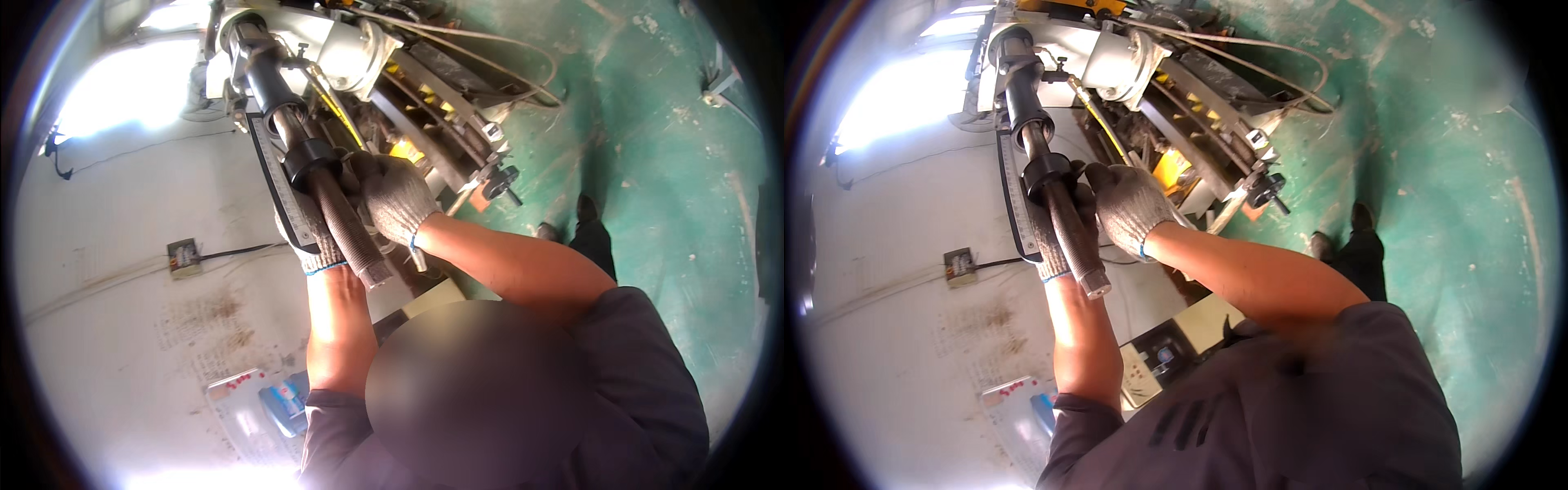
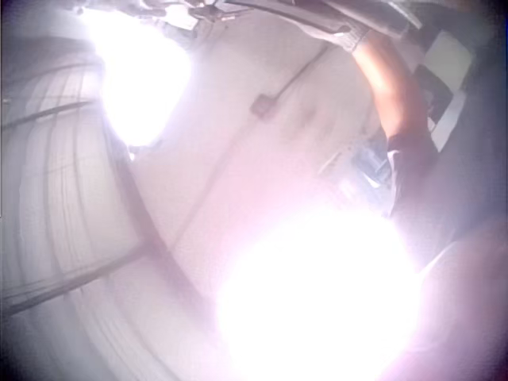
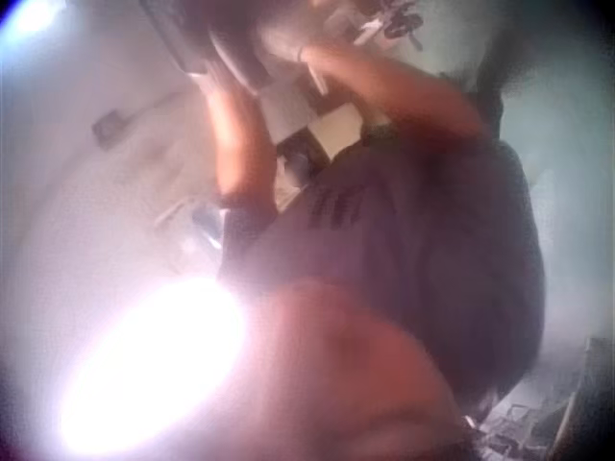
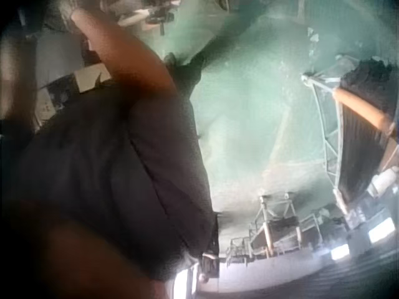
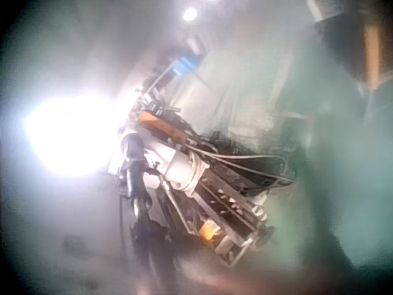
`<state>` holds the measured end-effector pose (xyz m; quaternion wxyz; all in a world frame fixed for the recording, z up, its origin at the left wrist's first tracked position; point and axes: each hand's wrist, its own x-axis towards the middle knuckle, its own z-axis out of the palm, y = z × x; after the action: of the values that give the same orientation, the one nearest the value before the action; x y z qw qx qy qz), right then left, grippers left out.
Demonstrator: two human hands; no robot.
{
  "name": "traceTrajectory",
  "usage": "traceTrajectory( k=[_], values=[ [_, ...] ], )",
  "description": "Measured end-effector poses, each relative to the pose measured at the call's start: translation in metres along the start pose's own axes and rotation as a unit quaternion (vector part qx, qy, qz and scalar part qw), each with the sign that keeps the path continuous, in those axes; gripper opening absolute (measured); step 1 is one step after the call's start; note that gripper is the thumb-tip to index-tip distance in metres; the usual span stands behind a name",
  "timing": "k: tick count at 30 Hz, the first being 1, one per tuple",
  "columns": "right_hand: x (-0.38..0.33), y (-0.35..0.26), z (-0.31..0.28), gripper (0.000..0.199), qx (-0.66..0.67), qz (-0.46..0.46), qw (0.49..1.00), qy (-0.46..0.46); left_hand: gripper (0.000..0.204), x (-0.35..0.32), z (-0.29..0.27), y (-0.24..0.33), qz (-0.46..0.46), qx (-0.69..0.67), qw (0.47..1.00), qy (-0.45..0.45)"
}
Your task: The person measures a metal pipe clamped in a machine using a tape measure. They repeatedly extend the tape measure to check the length of the pipe and retract it, performing the measurement multiple times in a workshop setting.
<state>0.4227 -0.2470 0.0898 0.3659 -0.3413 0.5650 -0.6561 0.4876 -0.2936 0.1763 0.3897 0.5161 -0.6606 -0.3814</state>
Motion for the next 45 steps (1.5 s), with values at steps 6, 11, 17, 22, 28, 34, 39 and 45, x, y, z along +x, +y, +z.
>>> traceTrajectory(
  k=[6,11,17,22,28,34,39,45],
  values=[
    [-0.006,-0.004,-0.006,0.035,0.146,0.06,0.987,0.001,0.038,-0.015,0.007,0.009,-0.045,-0.117,0.991,0.038],
    [-0.002,0.008,-0.01,0.028,0.131,-0.01,0.991,0.008,0.036,-0.018,0.005,0.007,-0.031,-0.03,0.998,0.037],
    [0.005,0.013,-0.013,0.013,0.171,0.004,0.984,-0.052,0.04,-0.014,-0.013,0.008,-0.102,-0.295,0.948,-0.059],
    [0.023,0.03,-0.032,0.014,0.058,-0.095,0.984,-0.14,0.041,-0.024,-0.001,0.026,-0.053,-0.076,0.996,0.002],
    [0.043,0.031,-0.051,0.021,0.071,-0.087,0.946,-0.304,0.036,-0.028,0.017,0.054,-0.202,-0.314,0.922,0.103],
    [0.04,0.027,-0.043,0.036,0.144,0.033,0.939,-0.31,0.041,-0.029,0.021,0.061,-0.243,-0.244,0.926,0.155],
    [0.069,0.035,-0.046,0.019,0.069,-0.047,0.967,-0.241,0.038,-0.031,0.008,0.043,-0.231,-0.327,0.91,0.111],
    [0.112,0.113,-0.087,0.011,0.255,0.032,0.959,-0.119,0.042,-0.02,0.012,0.055,-0.254,-0.318,0.908,0.101]
  ],
)
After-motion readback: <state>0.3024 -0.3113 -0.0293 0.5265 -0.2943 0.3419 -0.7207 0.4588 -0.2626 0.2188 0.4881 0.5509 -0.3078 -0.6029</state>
